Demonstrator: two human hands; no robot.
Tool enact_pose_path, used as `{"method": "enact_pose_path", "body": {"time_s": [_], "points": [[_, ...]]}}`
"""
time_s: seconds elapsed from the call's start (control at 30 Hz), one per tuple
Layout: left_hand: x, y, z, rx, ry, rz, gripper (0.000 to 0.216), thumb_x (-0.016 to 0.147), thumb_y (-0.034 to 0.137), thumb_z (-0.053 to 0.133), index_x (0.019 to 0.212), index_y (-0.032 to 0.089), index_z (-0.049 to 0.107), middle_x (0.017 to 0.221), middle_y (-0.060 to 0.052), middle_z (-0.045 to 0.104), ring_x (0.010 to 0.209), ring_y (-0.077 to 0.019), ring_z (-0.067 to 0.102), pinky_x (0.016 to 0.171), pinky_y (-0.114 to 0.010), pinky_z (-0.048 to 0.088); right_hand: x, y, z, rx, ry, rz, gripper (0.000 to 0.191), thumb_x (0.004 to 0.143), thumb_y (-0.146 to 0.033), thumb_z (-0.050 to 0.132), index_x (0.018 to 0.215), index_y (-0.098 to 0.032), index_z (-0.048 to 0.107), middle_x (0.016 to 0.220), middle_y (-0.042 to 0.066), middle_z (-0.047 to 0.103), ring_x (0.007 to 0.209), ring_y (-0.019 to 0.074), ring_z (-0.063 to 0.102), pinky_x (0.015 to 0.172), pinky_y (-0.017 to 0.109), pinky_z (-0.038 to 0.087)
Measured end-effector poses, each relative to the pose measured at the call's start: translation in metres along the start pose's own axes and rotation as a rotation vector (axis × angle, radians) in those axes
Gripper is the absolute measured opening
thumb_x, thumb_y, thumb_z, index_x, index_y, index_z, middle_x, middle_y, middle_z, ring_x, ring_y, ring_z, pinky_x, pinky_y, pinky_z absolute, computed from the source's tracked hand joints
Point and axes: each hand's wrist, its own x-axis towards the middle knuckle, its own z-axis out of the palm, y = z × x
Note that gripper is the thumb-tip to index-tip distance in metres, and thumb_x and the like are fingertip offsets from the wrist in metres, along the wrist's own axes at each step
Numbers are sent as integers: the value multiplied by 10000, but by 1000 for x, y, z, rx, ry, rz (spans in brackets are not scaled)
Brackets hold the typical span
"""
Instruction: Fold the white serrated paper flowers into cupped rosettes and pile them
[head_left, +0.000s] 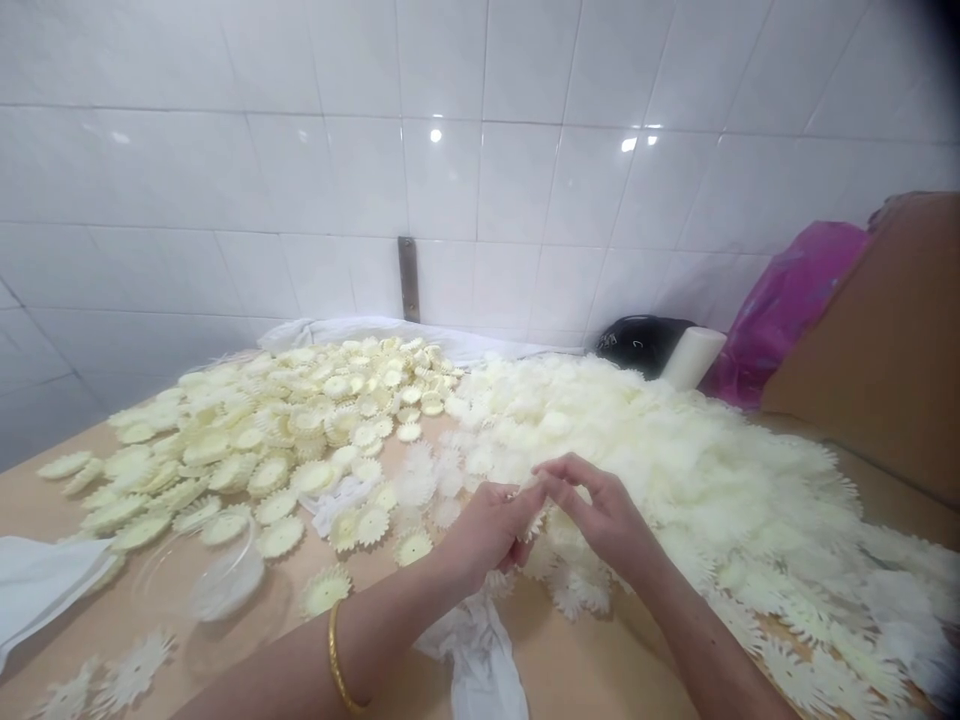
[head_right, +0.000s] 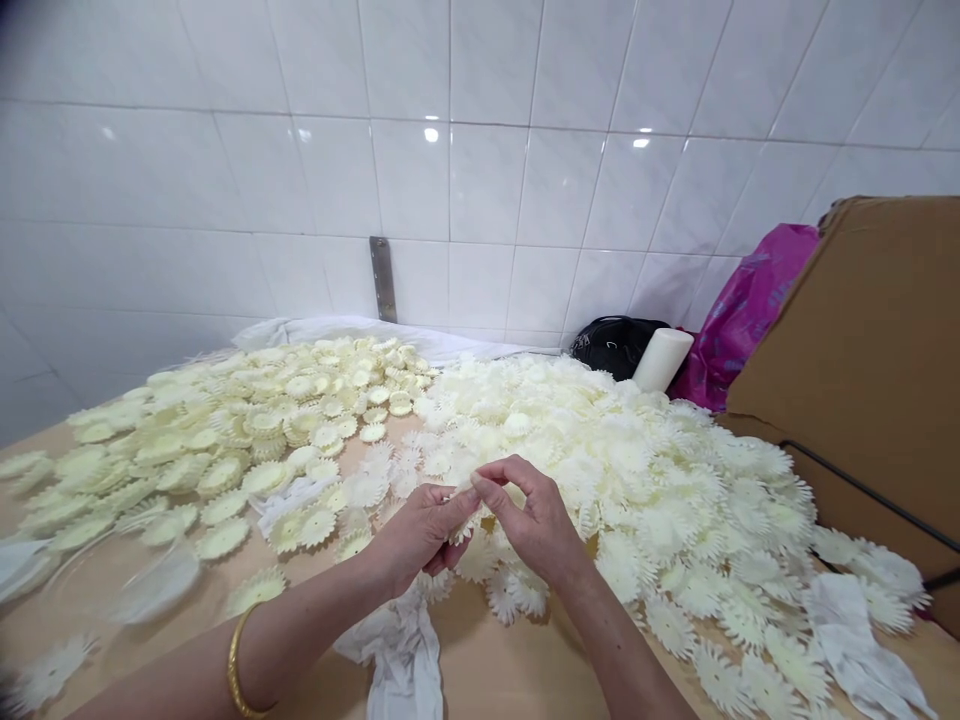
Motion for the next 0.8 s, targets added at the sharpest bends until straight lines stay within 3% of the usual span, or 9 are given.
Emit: {"method": "enact_pose_path", "body": {"time_s": [0.13, 0.37, 0.5, 0.67, 0.8], "points": [[0, -4, 3, -18, -31, -56, 515, 700, 643, 391, 539, 156, 441, 406, 9, 464, 315, -62, 353, 367, -203, 240, -2, -1, 3, -27, 25, 25, 285, 822, -379, 430, 632, -176, 490, 630, 1, 508, 634, 142, 488, 617, 260, 393], [0, 8, 2, -268, -84, -120, 507, 721, 639, 361, 695, 151, 496, 496, 10, 507, 361, -65, 402, 385, -196, 273, 4, 11, -5, -124, 226, 116, 366, 833, -412, 383, 545, -191, 342, 513, -41, 337, 511, 105, 363, 504, 232, 317], [1, 7, 1, -353, -91, -113, 336, 735, 497, 483, 712, 162, 467, 542, 4, 535, 399, -71, 439, 395, -195, 289, 6, 23, -9, -284, 281, 108, 317, 813, -390, 419, 570, -190, 445, 575, -7, 474, 602, 146, 456, 598, 273, 366], [3, 1, 0, -281, -83, -37, 245, 739, 372, 514, 638, 152, 475, 431, 30, 468, 326, -51, 350, 353, -197, 210, 5, 26, -9, -352, 428, 69, 197, 777, -353, 482, 776, -185, 585, 819, 55, 593, 814, 205, 518, 749, 341, 382], [3, 1, 0, -234, -56, -29, 276, 722, 394, 532, 595, 164, 444, 383, 42, 437, 300, -46, 296, 343, -208, 155, 2, 10, -7, -128, 293, 76, 235, 797, -380, 459, 751, -188, 588, 776, 30, 611, 750, 176, 547, 704, 300, 410]]}}
